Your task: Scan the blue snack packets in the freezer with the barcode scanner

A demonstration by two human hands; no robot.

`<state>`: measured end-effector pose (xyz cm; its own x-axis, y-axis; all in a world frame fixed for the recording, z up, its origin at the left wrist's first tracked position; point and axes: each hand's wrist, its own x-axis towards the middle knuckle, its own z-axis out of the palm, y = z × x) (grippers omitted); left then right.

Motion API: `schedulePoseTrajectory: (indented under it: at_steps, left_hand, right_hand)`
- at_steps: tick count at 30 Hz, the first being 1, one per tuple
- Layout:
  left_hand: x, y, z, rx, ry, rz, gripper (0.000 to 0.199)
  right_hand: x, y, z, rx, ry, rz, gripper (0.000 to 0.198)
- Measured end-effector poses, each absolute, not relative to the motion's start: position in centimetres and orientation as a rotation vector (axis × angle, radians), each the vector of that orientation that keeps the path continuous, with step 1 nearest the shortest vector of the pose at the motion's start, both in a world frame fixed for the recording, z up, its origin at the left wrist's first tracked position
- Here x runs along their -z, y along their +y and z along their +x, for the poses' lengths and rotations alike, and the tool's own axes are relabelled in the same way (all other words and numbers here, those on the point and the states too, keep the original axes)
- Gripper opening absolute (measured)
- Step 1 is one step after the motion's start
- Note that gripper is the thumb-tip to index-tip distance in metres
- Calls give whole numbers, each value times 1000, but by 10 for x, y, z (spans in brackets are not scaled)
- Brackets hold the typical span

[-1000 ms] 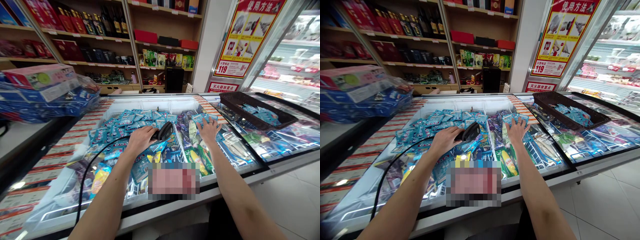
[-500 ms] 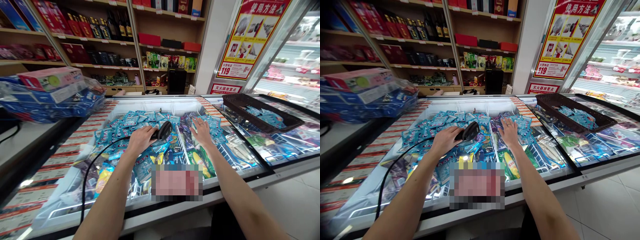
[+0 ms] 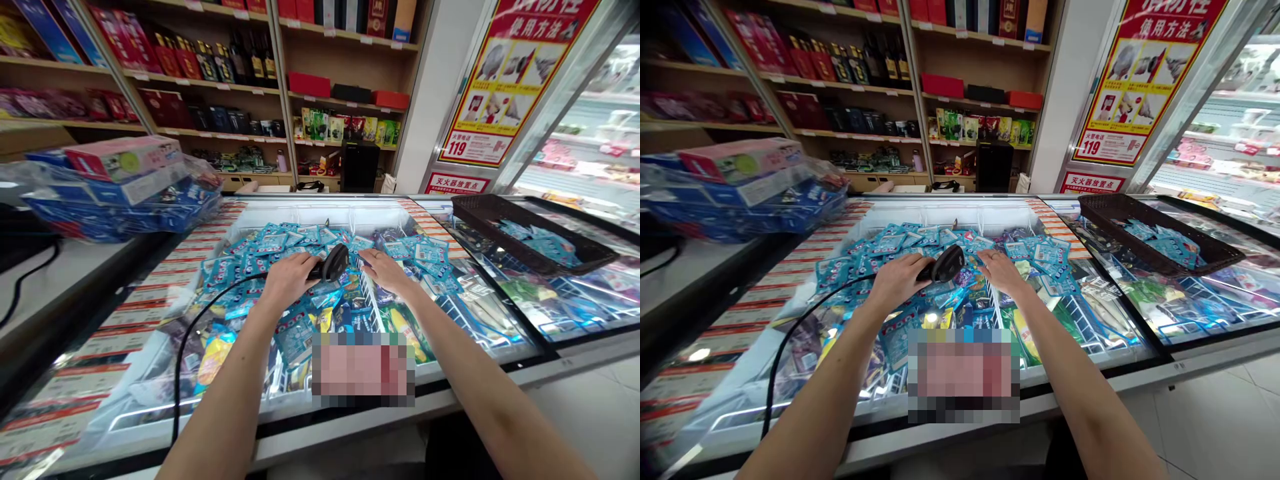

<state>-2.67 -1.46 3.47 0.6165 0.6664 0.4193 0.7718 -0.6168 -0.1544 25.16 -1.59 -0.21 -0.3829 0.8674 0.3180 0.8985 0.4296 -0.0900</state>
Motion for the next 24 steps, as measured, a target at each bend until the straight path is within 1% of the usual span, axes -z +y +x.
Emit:
schedulePoseTrajectory:
  at_steps: [7, 12, 17, 20, 21, 24]
  left_hand:
    - [-35, -17, -23, 466, -1130, -2542, 36]
    - [-36, -19, -20, 466, -1087, -2561, 34]
    - [-36, -20, -18, 452, -1074, -2575, 33]
    - [-36, -21, -16, 441, -1060, -2597, 32]
    - [-36, -21, -15, 439, -1054, -2602, 32]
    - [-37, -23, -13, 433, -1030, -2610, 33]
  right_hand:
    - [3, -45, 263, 207, -2300, -1620, 31]
    - [7, -51, 270, 164, -2300, -1533, 34]
    - [16, -50, 261, 65, -2062, -1576, 27]
    - [19, -49, 253, 116, -1936, -1668, 20]
    - [20, -49, 252, 146, -1904, -1679, 22]
    - [21, -47, 252, 225, -1895, -1670, 42]
